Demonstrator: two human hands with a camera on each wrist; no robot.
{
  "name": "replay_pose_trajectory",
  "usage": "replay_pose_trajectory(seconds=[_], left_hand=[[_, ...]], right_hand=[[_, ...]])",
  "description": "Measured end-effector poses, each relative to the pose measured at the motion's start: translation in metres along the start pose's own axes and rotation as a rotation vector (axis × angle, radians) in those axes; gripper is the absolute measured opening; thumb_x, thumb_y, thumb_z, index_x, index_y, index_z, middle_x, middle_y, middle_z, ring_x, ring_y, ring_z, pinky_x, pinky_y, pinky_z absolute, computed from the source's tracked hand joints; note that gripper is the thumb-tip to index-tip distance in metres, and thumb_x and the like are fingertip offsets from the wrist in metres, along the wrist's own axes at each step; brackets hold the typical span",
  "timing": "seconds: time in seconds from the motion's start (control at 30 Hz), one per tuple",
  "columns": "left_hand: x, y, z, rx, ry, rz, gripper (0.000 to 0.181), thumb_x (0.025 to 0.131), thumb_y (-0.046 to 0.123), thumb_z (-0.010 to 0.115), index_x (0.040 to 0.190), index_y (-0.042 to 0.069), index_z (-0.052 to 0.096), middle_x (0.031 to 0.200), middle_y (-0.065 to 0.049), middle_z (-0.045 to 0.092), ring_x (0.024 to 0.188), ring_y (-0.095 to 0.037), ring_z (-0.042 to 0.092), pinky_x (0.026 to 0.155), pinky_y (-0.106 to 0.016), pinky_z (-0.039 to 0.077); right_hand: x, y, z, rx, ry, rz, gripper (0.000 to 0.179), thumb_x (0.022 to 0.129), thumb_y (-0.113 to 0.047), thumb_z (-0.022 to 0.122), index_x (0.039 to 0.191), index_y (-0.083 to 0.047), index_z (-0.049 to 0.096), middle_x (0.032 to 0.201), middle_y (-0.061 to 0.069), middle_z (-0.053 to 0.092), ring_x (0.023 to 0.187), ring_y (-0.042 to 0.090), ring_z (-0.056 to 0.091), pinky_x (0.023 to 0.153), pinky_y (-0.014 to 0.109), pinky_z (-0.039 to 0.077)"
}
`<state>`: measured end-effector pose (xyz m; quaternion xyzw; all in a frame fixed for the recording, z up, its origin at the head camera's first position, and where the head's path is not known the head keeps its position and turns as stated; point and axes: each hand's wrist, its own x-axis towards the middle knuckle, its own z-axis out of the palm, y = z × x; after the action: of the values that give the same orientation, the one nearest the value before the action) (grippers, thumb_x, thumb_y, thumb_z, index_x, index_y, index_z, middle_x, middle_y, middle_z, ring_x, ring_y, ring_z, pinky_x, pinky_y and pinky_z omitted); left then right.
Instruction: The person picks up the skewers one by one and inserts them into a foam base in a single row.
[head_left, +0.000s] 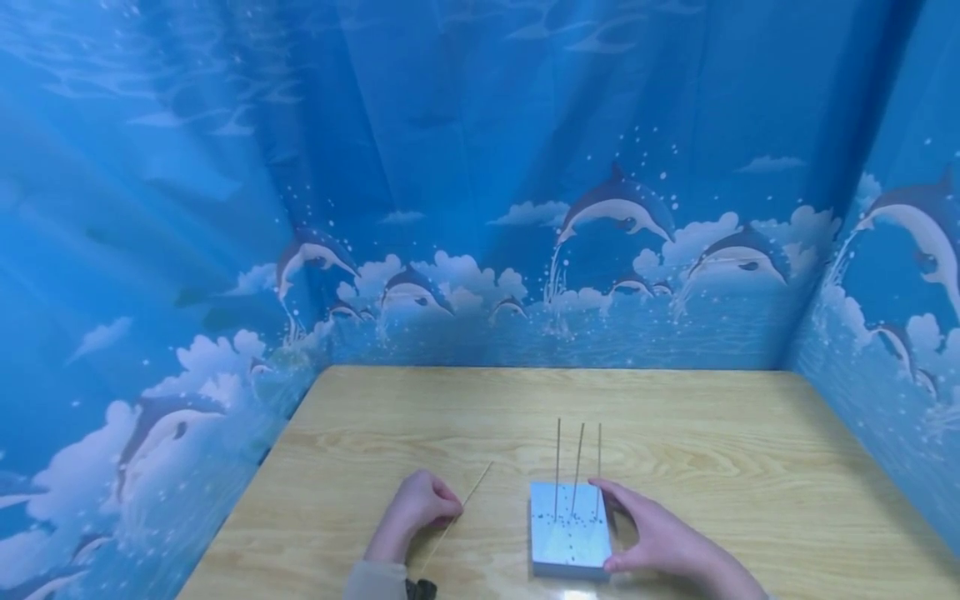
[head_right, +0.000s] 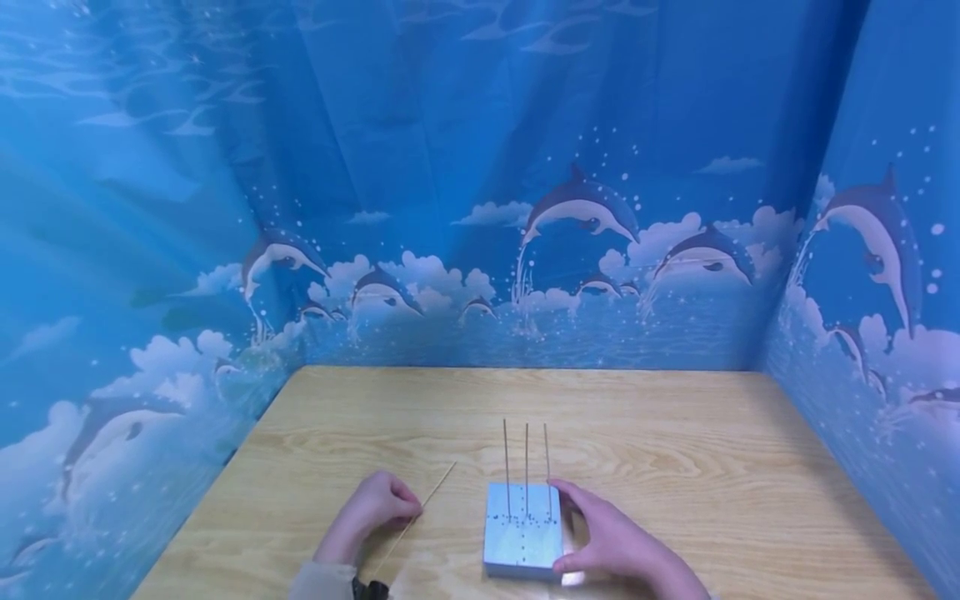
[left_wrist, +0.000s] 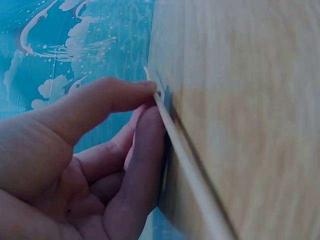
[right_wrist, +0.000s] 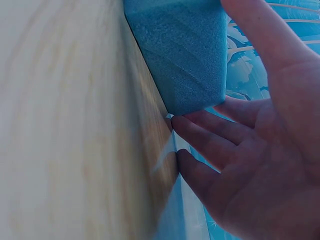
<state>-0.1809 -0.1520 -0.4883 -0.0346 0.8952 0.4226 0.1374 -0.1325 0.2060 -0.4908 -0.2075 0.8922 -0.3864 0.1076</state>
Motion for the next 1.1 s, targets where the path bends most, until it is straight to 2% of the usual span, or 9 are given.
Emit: replay_pose_trajectory(seconds=[0.23,0.37,0.6,0.83,0.97,1.1], left_hand=[[0.0,-0.011,-0.002,-0.153,-0.033,0.029,0.014,0.075,0.003,0.078,0.086,-0.001,0.073,0.078,-0.004,0.07,0.065,-0.01,0.064,0.061,-0.024,0.061],[0.001,-0.012,-0.007,-0.204,-0.057,0.028,0.015,0.076,0.004,0.076,0.09,-0.001,0.073,0.08,-0.004,0.07,0.067,-0.011,0.063,0.064,-0.024,0.06],[0.002,-0.002,-0.017,-0.27,-0.107,0.034,0.022,0.083,0.008,0.074,0.102,-0.003,0.071,0.088,-0.007,0.072,0.073,-0.012,0.066,0.07,-0.028,0.062],[-0.001,0.011,-0.02,-0.36,-0.19,0.05,0.024,0.087,0.009,0.072,0.106,-0.004,0.068,0.093,-0.008,0.07,0.081,-0.015,0.068,0.077,-0.033,0.064],[-0.004,0.017,-0.02,-0.432,-0.235,0.079,0.028,0.09,0.009,0.07,0.111,-0.009,0.064,0.095,-0.007,0.067,0.085,-0.016,0.066,0.081,-0.036,0.064],[-0.007,0.023,-0.021,-0.481,-0.264,0.126,0.032,0.093,0.012,0.067,0.114,-0.01,0.06,0.097,-0.006,0.065,0.088,-0.016,0.065,0.083,-0.037,0.064]], right_hand=[[-0.001,0.0,0.0,-0.01,0.004,-0.005,0.115,0.064,-0.053,0.085,0.151,0.001,0.032,0.149,0.02,0.046,0.135,0.045,0.044,0.111,0.072,0.027],[0.0,0.001,0.0,-0.007,0.003,0.01,0.117,0.063,-0.055,0.084,0.151,0.0,0.031,0.15,0.02,0.045,0.137,0.045,0.042,0.113,0.071,0.026],[0.002,0.001,-0.003,0.005,0.014,0.017,0.117,0.062,-0.052,0.085,0.151,0.0,0.031,0.15,0.02,0.046,0.137,0.045,0.042,0.113,0.072,0.023],[0.001,0.001,-0.003,-0.005,0.011,0.012,0.116,0.062,-0.054,0.085,0.151,0.0,0.032,0.15,0.019,0.046,0.138,0.044,0.042,0.113,0.07,0.025],[0.0,0.001,0.0,0.006,0.007,0.019,0.116,0.061,-0.053,0.085,0.151,0.0,0.033,0.15,0.019,0.046,0.137,0.044,0.042,0.113,0.07,0.025],[0.0,0.002,0.001,-0.011,0.016,-0.018,0.116,0.062,-0.055,0.084,0.15,0.001,0.033,0.149,0.018,0.048,0.135,0.042,0.045,0.113,0.069,0.027]])
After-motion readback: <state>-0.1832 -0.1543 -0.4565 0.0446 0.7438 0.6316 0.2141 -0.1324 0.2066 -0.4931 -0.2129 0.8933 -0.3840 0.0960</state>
